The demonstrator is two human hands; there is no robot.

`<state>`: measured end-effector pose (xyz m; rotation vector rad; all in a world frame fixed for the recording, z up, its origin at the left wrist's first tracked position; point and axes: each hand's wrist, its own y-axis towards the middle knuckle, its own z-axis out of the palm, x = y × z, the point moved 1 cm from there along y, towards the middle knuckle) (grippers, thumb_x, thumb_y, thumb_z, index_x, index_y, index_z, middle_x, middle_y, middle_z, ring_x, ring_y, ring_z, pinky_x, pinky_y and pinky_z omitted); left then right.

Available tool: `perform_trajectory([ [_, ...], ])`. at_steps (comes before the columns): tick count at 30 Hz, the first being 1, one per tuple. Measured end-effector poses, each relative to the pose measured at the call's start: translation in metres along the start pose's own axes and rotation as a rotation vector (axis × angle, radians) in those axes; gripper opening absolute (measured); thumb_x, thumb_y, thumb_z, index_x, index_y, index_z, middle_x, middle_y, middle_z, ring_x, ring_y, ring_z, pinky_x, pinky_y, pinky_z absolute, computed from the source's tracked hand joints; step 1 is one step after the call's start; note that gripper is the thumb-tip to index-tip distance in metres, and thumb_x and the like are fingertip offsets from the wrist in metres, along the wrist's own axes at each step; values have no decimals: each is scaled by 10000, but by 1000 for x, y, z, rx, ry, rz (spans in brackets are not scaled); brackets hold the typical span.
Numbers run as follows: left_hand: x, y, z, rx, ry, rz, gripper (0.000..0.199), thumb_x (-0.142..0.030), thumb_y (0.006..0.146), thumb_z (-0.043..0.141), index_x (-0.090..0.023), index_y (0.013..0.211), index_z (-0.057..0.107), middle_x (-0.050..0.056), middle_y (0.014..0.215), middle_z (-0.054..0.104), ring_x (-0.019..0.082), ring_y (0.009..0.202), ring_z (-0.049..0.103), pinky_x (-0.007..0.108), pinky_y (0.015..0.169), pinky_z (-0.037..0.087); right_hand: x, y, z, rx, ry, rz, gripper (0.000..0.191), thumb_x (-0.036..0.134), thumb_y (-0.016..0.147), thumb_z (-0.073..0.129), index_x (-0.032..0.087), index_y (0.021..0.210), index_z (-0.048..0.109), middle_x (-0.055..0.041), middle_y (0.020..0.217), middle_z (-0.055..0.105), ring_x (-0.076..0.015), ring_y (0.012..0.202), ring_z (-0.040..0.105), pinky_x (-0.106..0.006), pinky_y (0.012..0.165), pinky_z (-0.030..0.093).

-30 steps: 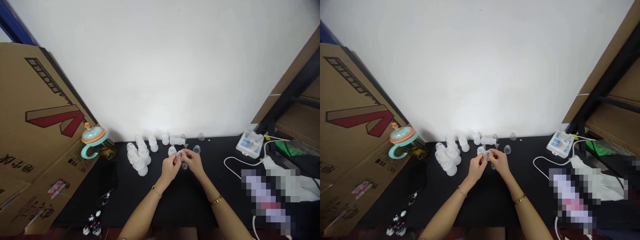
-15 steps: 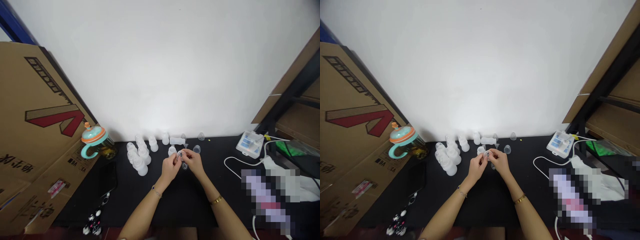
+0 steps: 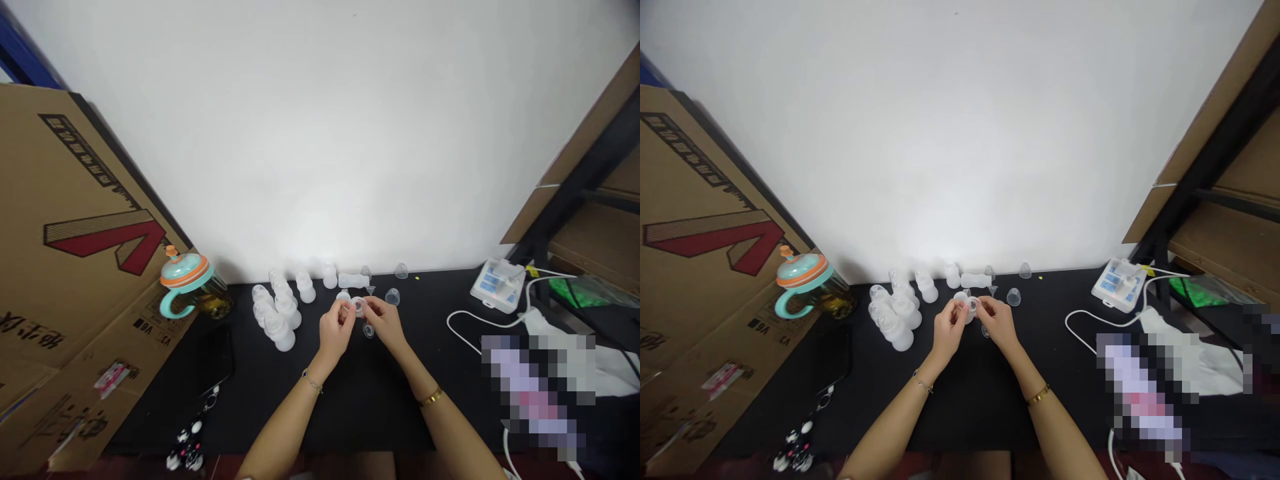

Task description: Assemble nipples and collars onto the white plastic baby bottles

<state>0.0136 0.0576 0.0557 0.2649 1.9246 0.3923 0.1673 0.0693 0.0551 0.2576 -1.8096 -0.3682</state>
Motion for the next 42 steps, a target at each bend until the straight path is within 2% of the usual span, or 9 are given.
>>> perform_trajectory([
  [5, 1, 0, 4, 80, 6, 14, 245, -418, 958, 541, -194, 927, 634, -64, 554, 469, 109, 498, 420, 243, 547, 296, 0, -2, -2, -135, -146, -74, 278, 403, 902, 600, 167, 910, 745, -8, 618, 667, -147, 525, 592, -237, 524, 462],
  [13, 8, 0, 6, 129, -107, -35, 302, -444, 982, 502, -190, 881, 631, -45, 570, 487, 119, 524, 446, 244, 547, 308, 5, -7, 0, -62, -252, -141, 310, 356, 948, 533, 177, 1109, 728, -10, 709, 698, -139, 556, 617, -219, 549, 484],
  [24, 5, 1, 6, 137, -154, -31, 306, -448, 963, 506, -190, 827, 599, -52, 567, 466, 114, 520, 427, 243, 544, 310, 4, -8, 0, -82, -313, -185, 293, 331, 952, 522, 178, 1086, 734, -1, 656, 681, -137, 532, 614, -217, 534, 463],
  [31, -2, 2, 4, 127, -156, -47, 331, -453, 933, 550, -190, 733, 551, -61, 549, 422, 100, 514, 390, 238, 531, 287, 3, -9, 0, -79, -319, -179, 299, 332, 945, 524, 177, 1088, 736, -18, 696, 713, -148, 551, 626, -233, 551, 471],
  [42, -4, 2, 2, 119, -190, -59, 341, -442, 911, 579, -193, 690, 506, -71, 527, 400, 91, 499, 359, 234, 511, 265, 6, -11, 1, -52, -309, -187, 298, 333, 952, 516, 182, 1082, 737, -35, 740, 730, -159, 573, 638, -243, 577, 488],
])
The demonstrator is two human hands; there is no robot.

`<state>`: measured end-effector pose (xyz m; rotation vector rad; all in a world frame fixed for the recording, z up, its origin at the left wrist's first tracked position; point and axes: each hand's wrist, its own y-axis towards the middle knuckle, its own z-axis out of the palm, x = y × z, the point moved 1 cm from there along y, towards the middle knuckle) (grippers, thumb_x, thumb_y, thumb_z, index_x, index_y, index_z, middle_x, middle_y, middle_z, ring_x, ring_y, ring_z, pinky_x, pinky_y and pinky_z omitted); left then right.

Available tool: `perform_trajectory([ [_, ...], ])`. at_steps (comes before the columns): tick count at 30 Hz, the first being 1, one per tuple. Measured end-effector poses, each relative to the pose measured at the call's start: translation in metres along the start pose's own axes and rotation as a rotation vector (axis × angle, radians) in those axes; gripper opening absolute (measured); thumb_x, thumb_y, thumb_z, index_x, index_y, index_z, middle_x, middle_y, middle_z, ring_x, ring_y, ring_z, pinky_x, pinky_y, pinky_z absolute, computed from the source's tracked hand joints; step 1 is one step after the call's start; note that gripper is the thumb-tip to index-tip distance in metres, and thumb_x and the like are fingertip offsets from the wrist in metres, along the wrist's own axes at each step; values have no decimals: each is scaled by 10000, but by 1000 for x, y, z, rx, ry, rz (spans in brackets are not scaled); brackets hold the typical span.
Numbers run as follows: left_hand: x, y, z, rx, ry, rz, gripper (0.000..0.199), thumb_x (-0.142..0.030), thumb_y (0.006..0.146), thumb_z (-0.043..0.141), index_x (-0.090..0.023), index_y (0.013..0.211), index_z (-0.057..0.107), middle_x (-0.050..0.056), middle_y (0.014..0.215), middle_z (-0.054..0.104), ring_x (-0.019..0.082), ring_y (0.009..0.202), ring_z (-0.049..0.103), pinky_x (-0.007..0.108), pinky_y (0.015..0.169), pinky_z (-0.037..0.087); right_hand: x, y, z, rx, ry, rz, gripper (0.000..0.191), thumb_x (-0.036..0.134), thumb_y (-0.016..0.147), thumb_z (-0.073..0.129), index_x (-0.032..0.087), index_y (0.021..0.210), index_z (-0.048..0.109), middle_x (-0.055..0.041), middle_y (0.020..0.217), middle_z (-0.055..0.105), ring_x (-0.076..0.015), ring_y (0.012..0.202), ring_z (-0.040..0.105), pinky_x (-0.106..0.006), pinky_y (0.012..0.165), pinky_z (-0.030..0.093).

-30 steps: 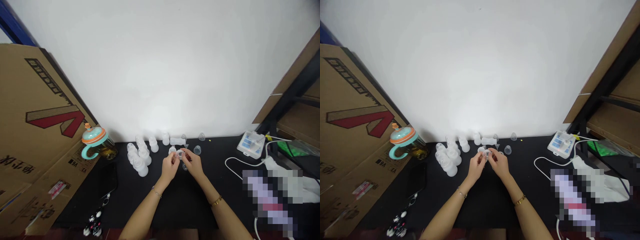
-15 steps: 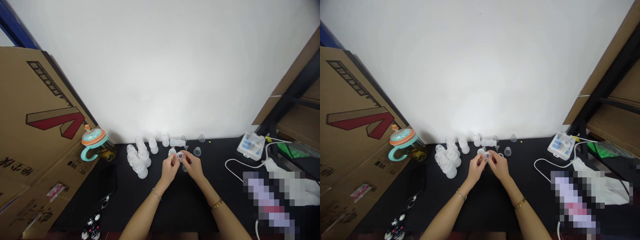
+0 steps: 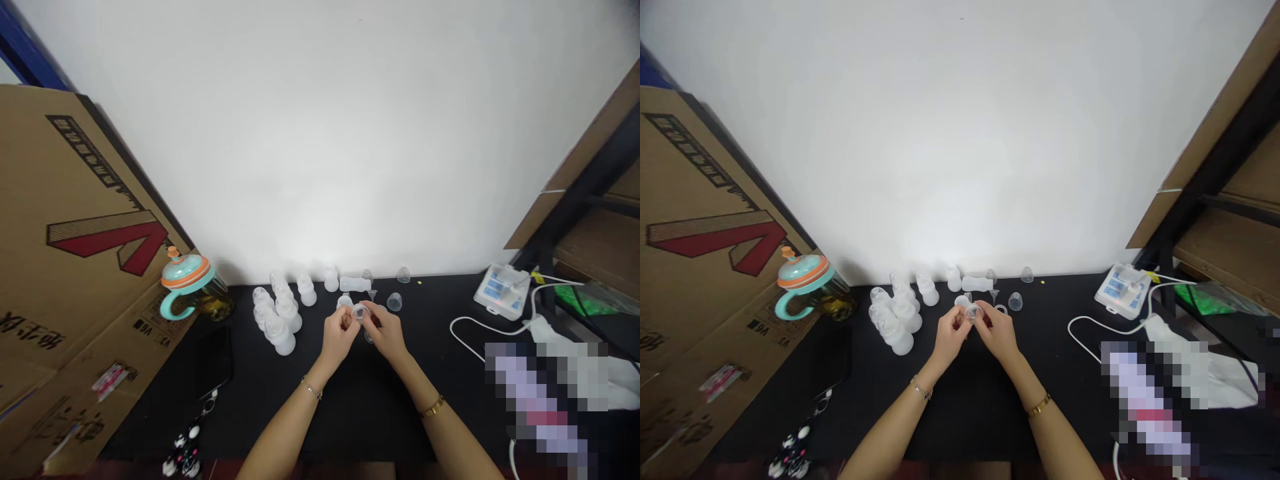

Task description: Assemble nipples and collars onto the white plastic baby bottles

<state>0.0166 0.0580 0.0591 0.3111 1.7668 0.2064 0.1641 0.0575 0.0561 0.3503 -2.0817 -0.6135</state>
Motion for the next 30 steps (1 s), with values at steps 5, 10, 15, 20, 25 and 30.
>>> perform_trajectory([
  [5, 2, 0, 1, -11, 4, 6, 332, -432, 907, 582, -195, 691, 494, -75, 530, 380, 90, 506, 335, 233, 511, 265, 0, 0, 0, -2, -1, -11, 299, 330, 951, 518, 175, 1084, 736, -28, 713, 712, -157, 570, 637, -243, 583, 488],
  [10, 4, 1, 1, -19, 6, 2, 337, -433, 897, 590, -197, 684, 481, -76, 530, 370, 89, 511, 323, 230, 510, 264, 2, 0, -1, 7, 8, 5, 298, 348, 952, 520, 190, 1082, 736, -38, 748, 736, -159, 571, 641, -243, 576, 490],
  [15, 4, 1, 1, -16, 4, -2, 335, -431, 890, 591, -199, 677, 479, -75, 534, 374, 90, 516, 319, 231, 515, 261, 2, 0, 0, 9, -3, 5, 306, 351, 955, 513, 187, 1087, 735, -35, 724, 724, -162, 571, 637, -250, 590, 492],
  [20, 1, 1, 0, -21, 20, -1, 330, -425, 878, 595, -199, 668, 476, -78, 524, 369, 89, 509, 320, 232, 521, 268, 2, 0, 0, 14, -8, -1, 308, 355, 959, 506, 199, 1094, 734, -36, 726, 725, -164, 571, 635, -247, 578, 485],
  [25, 0, 1, 0, -26, 17, -15, 307, -393, 858, 604, -201, 665, 464, -80, 527, 361, 88, 516, 307, 230, 518, 262, 1, -1, 0, 8, -36, -22, 305, 346, 966, 498, 198, 1080, 740, -23, 692, 703, -156, 556, 626, -238, 578, 478],
  [30, 2, 1, 0, -32, 19, -15, 314, -389, 856, 598, -204, 657, 441, -78, 534, 350, 91, 526, 300, 233, 522, 257, 3, -1, -1, 16, -52, -30, 309, 352, 970, 497, 199, 1083, 740, -6, 639, 671, -147, 529, 615, -229, 561, 462],
])
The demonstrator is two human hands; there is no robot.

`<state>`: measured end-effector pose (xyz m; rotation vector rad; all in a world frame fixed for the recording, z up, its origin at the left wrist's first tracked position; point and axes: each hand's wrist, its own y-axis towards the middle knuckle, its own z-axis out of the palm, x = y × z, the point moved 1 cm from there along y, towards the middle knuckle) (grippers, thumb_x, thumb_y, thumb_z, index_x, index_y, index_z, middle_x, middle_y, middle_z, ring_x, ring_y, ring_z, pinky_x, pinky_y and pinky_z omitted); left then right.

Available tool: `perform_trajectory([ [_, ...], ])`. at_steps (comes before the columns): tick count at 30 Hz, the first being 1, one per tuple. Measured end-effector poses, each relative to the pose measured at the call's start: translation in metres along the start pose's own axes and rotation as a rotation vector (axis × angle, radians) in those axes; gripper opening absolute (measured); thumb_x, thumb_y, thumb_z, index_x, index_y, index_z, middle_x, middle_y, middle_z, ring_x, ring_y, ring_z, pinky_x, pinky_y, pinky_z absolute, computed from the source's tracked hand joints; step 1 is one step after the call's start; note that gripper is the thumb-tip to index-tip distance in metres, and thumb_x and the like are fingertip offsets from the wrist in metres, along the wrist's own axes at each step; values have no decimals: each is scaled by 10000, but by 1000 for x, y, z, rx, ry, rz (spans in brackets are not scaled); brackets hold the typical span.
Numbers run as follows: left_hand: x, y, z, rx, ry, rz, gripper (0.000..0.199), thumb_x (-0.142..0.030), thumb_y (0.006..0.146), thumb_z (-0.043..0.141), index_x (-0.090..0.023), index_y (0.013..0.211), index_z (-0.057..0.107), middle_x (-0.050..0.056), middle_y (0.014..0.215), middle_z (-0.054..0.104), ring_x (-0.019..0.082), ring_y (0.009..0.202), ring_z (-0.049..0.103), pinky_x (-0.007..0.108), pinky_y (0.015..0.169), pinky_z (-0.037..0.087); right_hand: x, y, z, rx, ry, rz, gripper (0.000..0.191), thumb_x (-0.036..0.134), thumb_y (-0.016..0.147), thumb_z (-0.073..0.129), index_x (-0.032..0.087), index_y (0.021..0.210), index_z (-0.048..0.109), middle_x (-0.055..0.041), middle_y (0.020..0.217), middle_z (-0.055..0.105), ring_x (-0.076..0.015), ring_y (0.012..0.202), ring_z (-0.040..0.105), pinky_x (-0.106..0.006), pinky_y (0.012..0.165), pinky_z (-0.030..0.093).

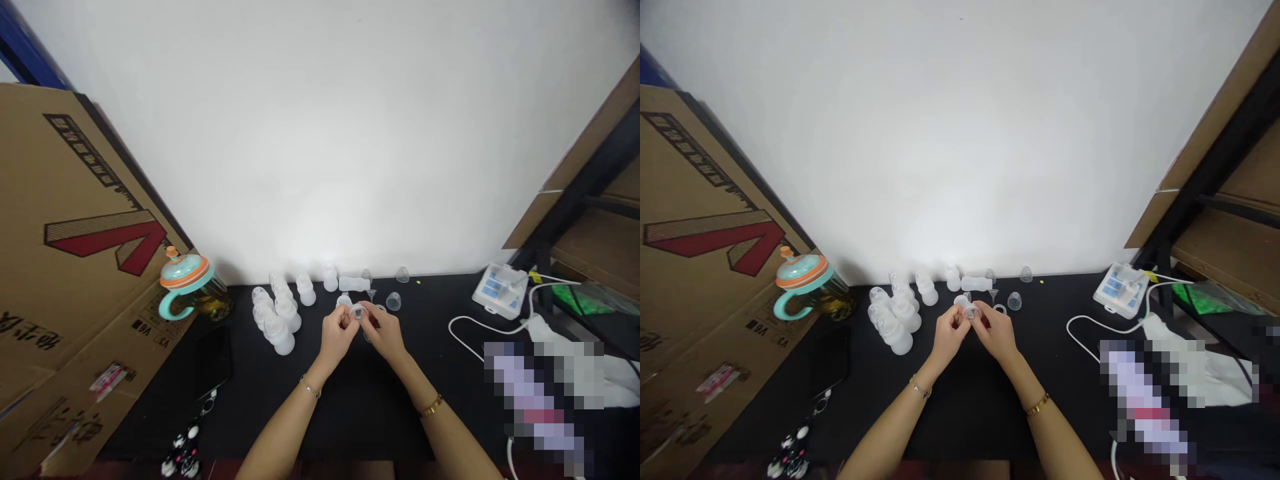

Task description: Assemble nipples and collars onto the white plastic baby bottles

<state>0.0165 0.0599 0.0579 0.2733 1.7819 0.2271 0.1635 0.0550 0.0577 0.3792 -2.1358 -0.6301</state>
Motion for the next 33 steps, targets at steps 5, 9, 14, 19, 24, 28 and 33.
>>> perform_trajectory([
  [5, 1, 0, 0, -5, 4, -3, 339, -410, 856, 599, -205, 650, 425, -77, 542, 344, 90, 533, 288, 233, 530, 253, -2, -1, 1, 0, -1, -2, 324, 368, 974, 494, 195, 1098, 739, -10, 649, 678, -149, 532, 623, -228, 554, 467],
  [9, 2, 0, 0, -6, -3, 4, 339, -400, 858, 597, -206, 648, 415, -77, 548, 331, 91, 538, 281, 234, 529, 246, -3, -2, 3, 3, -7, -6, 324, 373, 982, 488, 205, 1091, 742, -10, 652, 681, -147, 531, 622, -227, 561, 469],
  [14, 3, 1, 0, -7, -11, 13, 334, -364, 859, 594, -208, 639, 397, -80, 544, 319, 91, 535, 273, 236, 526, 236, -2, -2, 3, -8, -21, -29, 330, 369, 979, 486, 192, 1080, 745, -10, 619, 665, -147, 519, 612, -229, 561, 458],
  [19, 2, 1, 0, -12, 5, 21, 337, -342, 864, 588, -210, 635, 379, -77, 551, 316, 94, 544, 274, 241, 530, 237, 0, -2, 2, 7, -37, -27, 324, 374, 984, 483, 206, 1060, 750, -9, 617, 658, -149, 526, 611, -231, 569, 455],
  [24, 1, 1, -1, -17, 14, 28, 338, -311, 853, 592, -210, 624, 365, -77, 550, 305, 92, 541, 268, 247, 532, 227, 1, -2, 2, 9, -34, -42, 318, 364, 987, 486, 198, 1047, 751, -8, 616, 653, -142, 511, 595, -232, 562, 448],
  [28, 2, 2, -2, -16, 15, 35, 346, -290, 844, 598, -210, 619, 347, -80, 550, 297, 90, 542, 265, 247, 535, 226, 0, -3, 2, -2, -27, -58, 307, 354, 979, 496, 192, 1058, 745, -12, 627, 662, -141, 520, 600, -226, 559, 452],
  [33, 3, 0, -1, -1, -5, 40, 364, -326, 875, 587, -209, 620, 356, -80, 542, 309, 88, 528, 279, 242, 527, 235, 1, -2, 2, -24, -5, -84, 290, 327, 978, 505, 171, 1060, 735, -4, 620, 664, -130, 506, 593, -213, 544, 445],
])
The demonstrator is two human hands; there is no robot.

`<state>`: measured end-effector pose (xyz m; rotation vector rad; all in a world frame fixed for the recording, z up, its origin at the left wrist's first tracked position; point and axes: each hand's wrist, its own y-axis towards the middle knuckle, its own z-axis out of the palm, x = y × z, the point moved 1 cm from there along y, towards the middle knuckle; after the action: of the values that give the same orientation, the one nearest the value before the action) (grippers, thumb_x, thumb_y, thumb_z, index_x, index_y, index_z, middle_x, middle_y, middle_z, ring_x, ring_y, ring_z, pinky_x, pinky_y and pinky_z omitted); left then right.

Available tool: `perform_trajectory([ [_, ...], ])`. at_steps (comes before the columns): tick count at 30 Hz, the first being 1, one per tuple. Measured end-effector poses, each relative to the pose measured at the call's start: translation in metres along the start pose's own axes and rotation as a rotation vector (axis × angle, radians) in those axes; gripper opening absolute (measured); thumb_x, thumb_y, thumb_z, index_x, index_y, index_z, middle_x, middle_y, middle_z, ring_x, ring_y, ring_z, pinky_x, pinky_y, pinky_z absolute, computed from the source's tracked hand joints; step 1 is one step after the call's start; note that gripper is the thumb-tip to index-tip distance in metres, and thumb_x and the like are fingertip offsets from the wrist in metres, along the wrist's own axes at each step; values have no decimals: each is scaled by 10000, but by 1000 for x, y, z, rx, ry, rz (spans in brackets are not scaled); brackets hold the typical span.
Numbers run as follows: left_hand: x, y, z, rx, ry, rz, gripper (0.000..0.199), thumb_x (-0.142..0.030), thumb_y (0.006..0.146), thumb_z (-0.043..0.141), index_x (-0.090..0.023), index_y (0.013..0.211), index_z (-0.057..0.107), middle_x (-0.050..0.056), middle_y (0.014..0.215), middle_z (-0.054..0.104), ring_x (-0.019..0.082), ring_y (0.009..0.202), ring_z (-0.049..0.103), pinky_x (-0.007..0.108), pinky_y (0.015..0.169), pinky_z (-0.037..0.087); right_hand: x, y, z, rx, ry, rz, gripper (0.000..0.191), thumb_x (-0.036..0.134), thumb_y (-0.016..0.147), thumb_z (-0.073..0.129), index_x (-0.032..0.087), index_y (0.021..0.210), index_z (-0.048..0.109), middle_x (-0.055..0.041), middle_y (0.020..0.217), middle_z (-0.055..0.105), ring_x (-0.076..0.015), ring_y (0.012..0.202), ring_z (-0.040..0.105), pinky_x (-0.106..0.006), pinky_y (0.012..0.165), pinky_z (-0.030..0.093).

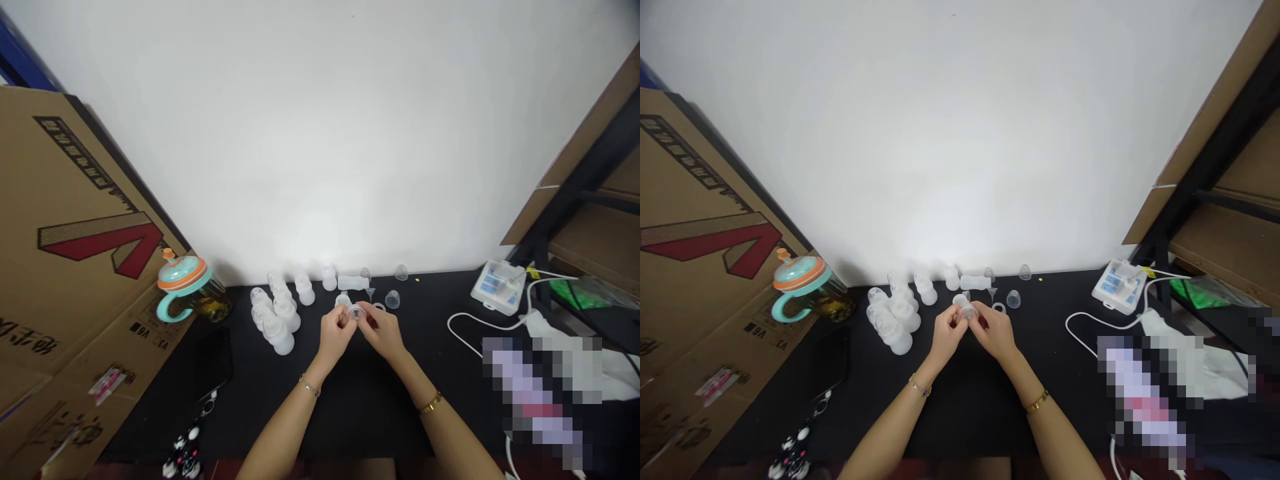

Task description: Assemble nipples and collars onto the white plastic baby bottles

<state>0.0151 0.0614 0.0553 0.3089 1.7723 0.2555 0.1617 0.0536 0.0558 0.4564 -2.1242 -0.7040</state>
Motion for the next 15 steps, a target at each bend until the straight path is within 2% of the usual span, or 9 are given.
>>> perform_trajectory([
  [7, -4, -2, 1, 47, -48, -17, 346, -432, 912, 593, -194, 681, 495, -78, 529, 362, 90, 499, 327, 238, 512, 257, 1, 2, -4, -15, 5, 15, 300, 341, 995, 494, 181, 1059, 739, -19, 690, 704, -131, 537, 613, -213, 554, 452],
  [15, -3, -2, 1, 15, -11, -14, 351, -400, 911, 575, -203, 662, 427, -74, 559, 352, 89, 521, 338, 234, 519, 262, -1, 0, -1, 10, 15, 18, 320, 349, 999, 500, 169, 1126, 732, -19, 684, 701, -135, 533, 603, -222, 558, 451],
])
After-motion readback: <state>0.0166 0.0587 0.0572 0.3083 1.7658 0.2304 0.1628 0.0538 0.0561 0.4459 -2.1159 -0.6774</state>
